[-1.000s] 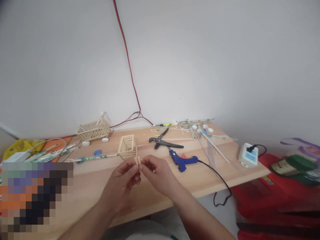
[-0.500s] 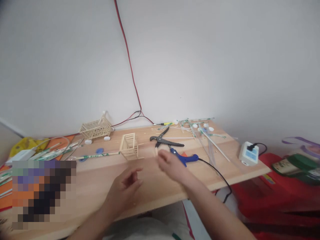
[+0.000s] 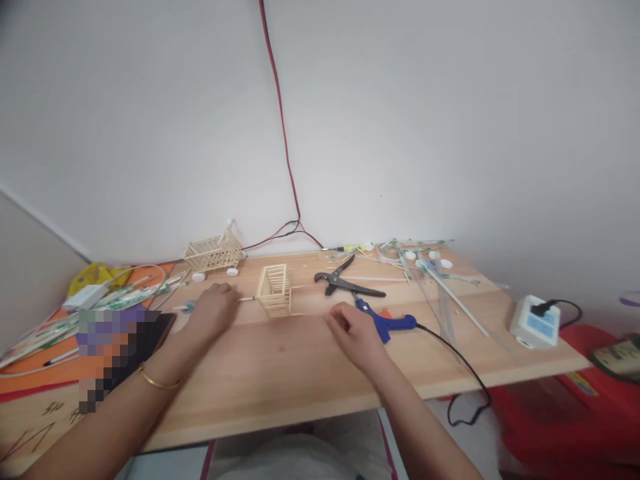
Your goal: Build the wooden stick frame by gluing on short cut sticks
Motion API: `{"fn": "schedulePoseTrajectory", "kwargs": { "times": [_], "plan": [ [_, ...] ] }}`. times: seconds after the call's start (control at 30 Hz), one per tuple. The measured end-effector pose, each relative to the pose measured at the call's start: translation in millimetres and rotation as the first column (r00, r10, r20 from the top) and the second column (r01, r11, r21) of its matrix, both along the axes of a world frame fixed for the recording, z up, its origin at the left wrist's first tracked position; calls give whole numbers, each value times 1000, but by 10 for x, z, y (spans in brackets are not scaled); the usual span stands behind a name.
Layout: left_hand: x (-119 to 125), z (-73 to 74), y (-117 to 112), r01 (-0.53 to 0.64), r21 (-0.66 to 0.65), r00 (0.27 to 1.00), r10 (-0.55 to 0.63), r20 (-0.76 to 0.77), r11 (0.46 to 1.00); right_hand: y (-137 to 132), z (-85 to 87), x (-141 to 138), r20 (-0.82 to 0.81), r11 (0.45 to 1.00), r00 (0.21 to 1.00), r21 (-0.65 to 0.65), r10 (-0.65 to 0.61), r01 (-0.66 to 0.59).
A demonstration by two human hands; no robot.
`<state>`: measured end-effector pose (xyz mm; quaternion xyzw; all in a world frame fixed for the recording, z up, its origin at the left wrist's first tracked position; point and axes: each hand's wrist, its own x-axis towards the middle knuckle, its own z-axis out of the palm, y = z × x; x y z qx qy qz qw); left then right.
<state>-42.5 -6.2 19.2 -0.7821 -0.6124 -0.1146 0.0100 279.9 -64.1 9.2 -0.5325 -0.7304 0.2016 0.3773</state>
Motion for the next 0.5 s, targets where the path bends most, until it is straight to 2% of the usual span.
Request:
{"fn": "schedulePoseTrajectory", "kwargs": {
  "times": [0.1,0.17,0.2,0.23,0.27,0.3,0.33,0.37,0.4,0.43,0.5],
  "plan": [
    [-46,59,-4,-6,25,999,5,36,1000,-59,-78,-31,42,999,998,8,50,-50],
    [-77,231,-78,-40,90,982,22,188,995,-69,-122,-14,55,999,997,6,54,-54],
    [-82,349,-130,-66,150,929,6,371,986,-69,-142,-9,55,999,997,-1,54,-54],
    [-76,478,-188,-94,216,814,-50,579,972,-67,-160,-9,53,998,997,-8,56,-55],
    [-60,607,-246,-111,254,666,-117,736,961,-64,-175,-16,52,998,997,-17,59,-59],
    [-35,725,-301,-104,276,489,-193,851,955,-61,-187,-29,52,998,996,-25,67,-66],
    [-5,820,-349,-123,305,270,-264,926,944,-59,-193,-48,53,997,996,-32,77,-76],
    [28,886,-389,-118,302,94,-293,952,946,-59,-196,-69,57,995,994,-37,92,-90],
    [60,915,-422,-118,291,-39,-298,954,949,-61,-196,-90,61,994,992,-40,108,-106],
    [90,906,-450,-128,274,-134,-291,947,953,-64,-194,-107,66,992,990,-42,123,-120],
    [143,782,-502,-155,227,-213,-257,943,962,-74,-191,-124,71,990,988,-42,137,-134]
  ]
}}
